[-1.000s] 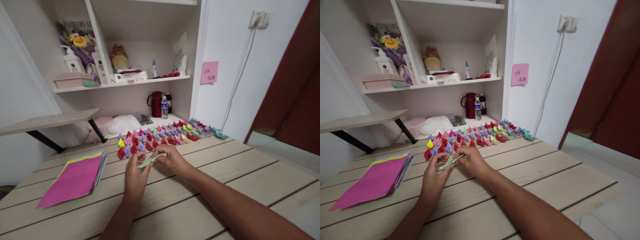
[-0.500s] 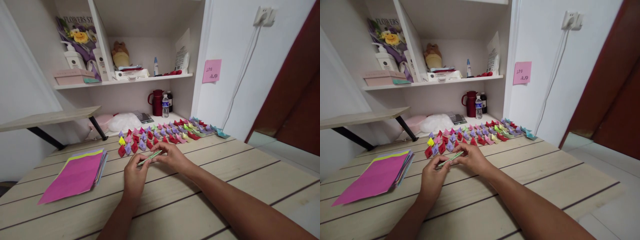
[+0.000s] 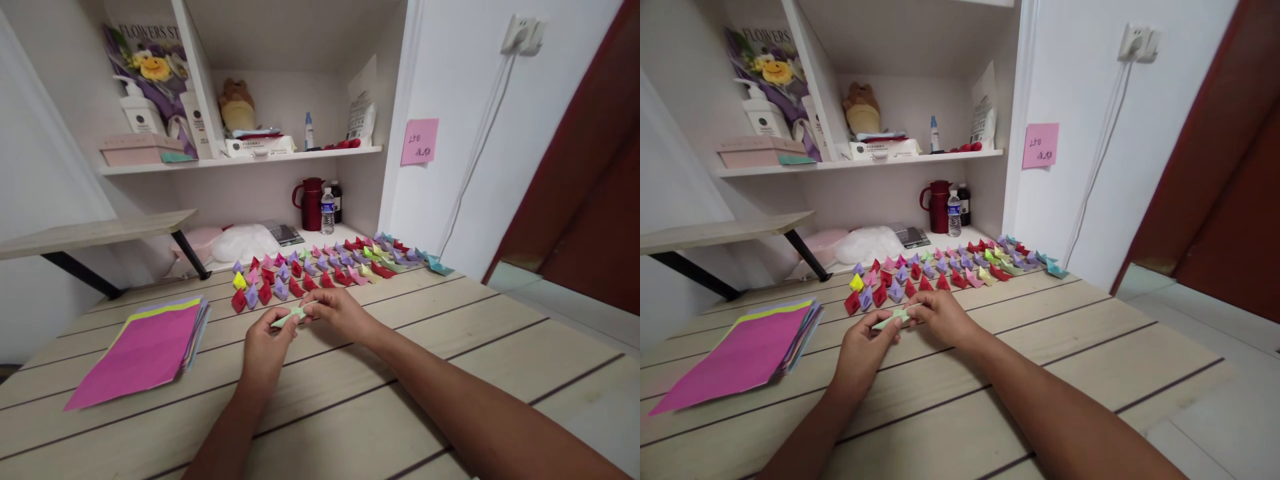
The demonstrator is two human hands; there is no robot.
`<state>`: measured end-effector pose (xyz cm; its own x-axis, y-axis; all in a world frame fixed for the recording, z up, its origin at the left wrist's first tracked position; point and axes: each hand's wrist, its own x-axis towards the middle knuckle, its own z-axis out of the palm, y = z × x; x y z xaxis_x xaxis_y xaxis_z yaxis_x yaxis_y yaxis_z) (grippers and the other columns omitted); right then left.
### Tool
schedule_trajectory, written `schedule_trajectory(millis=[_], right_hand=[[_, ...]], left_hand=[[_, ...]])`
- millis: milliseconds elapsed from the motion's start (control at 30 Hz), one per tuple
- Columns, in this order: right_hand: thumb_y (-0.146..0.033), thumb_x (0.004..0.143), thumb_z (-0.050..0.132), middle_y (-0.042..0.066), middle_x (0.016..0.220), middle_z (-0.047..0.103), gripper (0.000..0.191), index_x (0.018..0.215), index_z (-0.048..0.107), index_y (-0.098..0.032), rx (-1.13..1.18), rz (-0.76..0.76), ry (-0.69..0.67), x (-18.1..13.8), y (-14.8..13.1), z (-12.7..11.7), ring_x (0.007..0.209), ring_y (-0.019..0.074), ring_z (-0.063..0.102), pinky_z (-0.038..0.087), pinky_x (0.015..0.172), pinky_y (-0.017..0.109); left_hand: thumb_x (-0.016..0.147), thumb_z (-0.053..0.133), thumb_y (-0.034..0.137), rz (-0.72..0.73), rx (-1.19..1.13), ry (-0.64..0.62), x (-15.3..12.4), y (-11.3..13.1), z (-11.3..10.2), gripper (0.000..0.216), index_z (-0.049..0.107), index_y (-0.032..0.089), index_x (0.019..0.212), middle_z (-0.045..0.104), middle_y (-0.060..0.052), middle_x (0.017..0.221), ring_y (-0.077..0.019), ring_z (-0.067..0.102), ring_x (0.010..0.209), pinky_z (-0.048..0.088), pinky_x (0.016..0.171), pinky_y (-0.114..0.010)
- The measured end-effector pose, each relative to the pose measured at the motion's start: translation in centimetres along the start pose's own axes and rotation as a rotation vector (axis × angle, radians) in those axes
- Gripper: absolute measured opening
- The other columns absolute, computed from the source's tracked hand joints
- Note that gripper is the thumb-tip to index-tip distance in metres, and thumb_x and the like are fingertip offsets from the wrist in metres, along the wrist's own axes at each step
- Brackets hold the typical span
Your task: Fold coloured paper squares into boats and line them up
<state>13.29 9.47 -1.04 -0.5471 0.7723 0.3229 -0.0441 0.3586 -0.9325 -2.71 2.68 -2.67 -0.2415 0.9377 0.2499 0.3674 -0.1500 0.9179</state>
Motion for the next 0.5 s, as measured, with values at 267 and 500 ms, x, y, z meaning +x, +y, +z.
schedule_trajectory(millis=[267,500], right_hand=[[-0.063,0.09,0.045,0.006,0.086,0.069,0.054,0.104,0.065,-0.015,0.095,0.072,0.008,0.23,0.41,0.51,0.07,0.0167,0.066,0.051,0.073,0.032],[-0.038,0.068,0.08,-0.002,0.066,0.062,0.031,0.086,0.069,-0.016,-0.052,0.066,0.042,0.18,1.01,0.25,0.064,0.0149,0.056,0.042,0.062,0.026]], left_hand=[[0.091,0.06,0.04,-0.089,-0.001,-0.008,0.32,-0.35,-0.3,0.026,0.062,0.015,0.093,0.062,0.002,0.077,-0.0105,0.059,0.066,0.053,0.066,-0.029],[0.09,0.061,0.038,-0.068,0.032,-0.015,0.12,-0.29,-0.12,0.024,0.062,0.015,0.091,0.062,0.003,0.077,-0.0101,0.059,0.065,0.052,0.064,-0.028]])
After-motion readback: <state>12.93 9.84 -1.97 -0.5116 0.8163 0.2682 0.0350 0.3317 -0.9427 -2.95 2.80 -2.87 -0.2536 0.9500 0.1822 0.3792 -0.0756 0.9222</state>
